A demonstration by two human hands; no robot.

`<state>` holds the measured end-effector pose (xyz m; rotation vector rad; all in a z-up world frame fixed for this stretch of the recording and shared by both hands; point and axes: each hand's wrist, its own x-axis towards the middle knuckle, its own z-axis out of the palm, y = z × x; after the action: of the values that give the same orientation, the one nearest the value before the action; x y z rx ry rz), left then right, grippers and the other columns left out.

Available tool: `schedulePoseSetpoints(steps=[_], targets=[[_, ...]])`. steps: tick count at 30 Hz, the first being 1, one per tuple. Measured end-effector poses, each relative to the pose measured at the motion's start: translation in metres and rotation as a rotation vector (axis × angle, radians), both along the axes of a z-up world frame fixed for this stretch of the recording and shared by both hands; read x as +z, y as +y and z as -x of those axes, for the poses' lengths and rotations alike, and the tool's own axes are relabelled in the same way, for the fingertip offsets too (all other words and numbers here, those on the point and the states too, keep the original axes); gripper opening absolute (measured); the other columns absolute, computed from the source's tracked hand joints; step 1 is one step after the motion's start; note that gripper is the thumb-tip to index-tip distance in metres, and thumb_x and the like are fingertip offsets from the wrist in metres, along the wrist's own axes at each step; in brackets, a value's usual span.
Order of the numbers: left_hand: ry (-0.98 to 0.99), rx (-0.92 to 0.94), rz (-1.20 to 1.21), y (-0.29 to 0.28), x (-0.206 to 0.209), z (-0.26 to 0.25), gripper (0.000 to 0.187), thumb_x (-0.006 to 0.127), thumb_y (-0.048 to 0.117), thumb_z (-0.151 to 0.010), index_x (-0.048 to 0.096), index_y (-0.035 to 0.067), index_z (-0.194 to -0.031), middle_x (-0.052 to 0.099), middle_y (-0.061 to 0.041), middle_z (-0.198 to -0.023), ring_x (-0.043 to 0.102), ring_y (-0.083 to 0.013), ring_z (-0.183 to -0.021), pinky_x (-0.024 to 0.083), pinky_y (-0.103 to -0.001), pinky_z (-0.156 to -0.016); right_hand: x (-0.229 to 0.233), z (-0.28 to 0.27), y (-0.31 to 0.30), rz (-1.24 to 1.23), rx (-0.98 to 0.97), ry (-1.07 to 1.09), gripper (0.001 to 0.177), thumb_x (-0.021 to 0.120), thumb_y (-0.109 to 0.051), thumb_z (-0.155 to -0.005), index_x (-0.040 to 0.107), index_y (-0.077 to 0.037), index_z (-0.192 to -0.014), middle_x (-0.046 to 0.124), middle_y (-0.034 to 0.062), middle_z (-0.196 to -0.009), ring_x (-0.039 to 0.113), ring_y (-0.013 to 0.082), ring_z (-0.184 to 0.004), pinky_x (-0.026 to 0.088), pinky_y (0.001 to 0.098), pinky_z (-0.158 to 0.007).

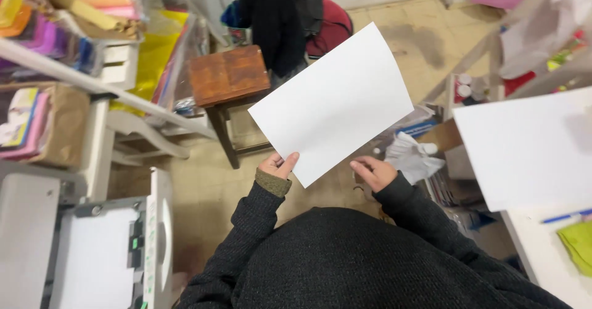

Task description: Loading individual sheets of paper into a printer's feed tray.

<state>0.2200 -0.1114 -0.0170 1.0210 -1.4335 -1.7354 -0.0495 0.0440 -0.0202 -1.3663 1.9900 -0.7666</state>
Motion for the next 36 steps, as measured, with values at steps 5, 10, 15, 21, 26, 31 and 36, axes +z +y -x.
schedulePoseSetpoints(steps=[5,10,15,21,26,31,36], targets=[[-0.118,0.206,-0.036,-0.023,0.006,-0.113,0.036,0.074,0.028,-0.091,0.073,-0.003,-0.11,0.077,-0.008,-0.09,0.07,-0.0115,-0.077,0.059,-0.027,-0.069,-0.011,-0.052,-0.091,0.029,-0.058,-0.57,0.062,0.052,-0.04,-0.1,0.043,-0.002,-0.148,0.071,0.011,-0.116,0.069,0.0194,-0.091,0.057,0.0337,-0.077],[-0.438,0.365,-0.13,-0.039,-0.022,-0.224,0.042,0.077,0.035,-0.091,0.074,-0.006,-0.097,0.071,-0.015,-0.078,0.063,-0.019,-0.065,0.056,-0.034,-0.059,-0.025,-0.127,-0.174,0.048,-0.064,-0.719,0.061,0.057,-0.033,-0.1,0.04,0.0,-0.148,0.066,0.0105,-0.117,0.071,0.0189,-0.093,0.058,0.0318,-0.077],[-0.421,0.488,-0.13,-0.031,-0.051,-0.314,0.041,0.079,0.041,-0.084,0.073,0.001,-0.09,0.073,-0.007,-0.073,0.07,-0.0133,-0.064,0.06,-0.029,-0.058,-0.046,-0.197,-0.236,0.154,-0.043,-0.725,0.056,0.069,-0.022,-0.097,0.045,0.001,-0.143,0.068,0.0072,-0.117,0.069,0.0135,-0.096,0.058,0.0288,-0.075],[-0.581,0.65,-0.267,-0.002,-0.07,-0.387,0.033,0.076,0.04,-0.086,0.071,0.008,-0.085,0.069,-0.005,-0.071,0.066,-0.015,-0.062,0.056,-0.031,-0.056,-0.069,-0.278,-0.276,0.051,0.248,-0.542,0.041,0.07,-0.02,-0.097,0.06,0.003,-0.13,0.073,0.009,-0.104,0.069,0.0145,-0.081,0.058,0.0293,-0.072],[-0.699,0.784,-0.323,0.035,-0.073,-0.431,0.044,0.067,0.044,-0.097,0.068,0.002,-0.084,0.064,-0.01,-0.07,0.057,-0.0201,-0.062,0.051,-0.036,-0.057,-0.07,-0.349,-0.293,0.026,0.495,-0.345,0.039,0.069,-0.021,-0.097,0.066,-0.002,-0.131,0.074,0.0069,-0.094,0.066,0.0125,-0.076,0.055,0.0281,-0.07],[-0.808,0.832,-0.422,0.068,-0.074,-0.46,0.046,0.058,0.048,-0.096,0.072,0.006,-0.088,0.07,-0.009,-0.073,0.066,-0.0192,-0.068,0.055,-0.037,-0.068,-0.085,-0.414,-0.309,-0.025,0.815,-0.366,0.038,0.064,-0.022,-0.1,0.065,-0.003,-0.133,0.073,0.004,-0.091,0.064,0.0109,-0.075,0.055,0.0267,-0.071],[-1.047,0.755,-0.554,0.098,-0.096,-0.488,0.048,0.055,0.049,-0.098,0.075,0.006,-0.095,0.073,-0.014,-0.082,0.069,-0.0261,-0.077,0.057,-0.044,-0.077,-0.104,-0.477,-0.314,0.03,0.988,-0.195,0.04,0.066,-0.021,-0.096,0.065,-0.006,-0.134,0.077,0.0134,-0.098,0.073,0.0171,-0.08,0.058,0.0301,-0.076]])
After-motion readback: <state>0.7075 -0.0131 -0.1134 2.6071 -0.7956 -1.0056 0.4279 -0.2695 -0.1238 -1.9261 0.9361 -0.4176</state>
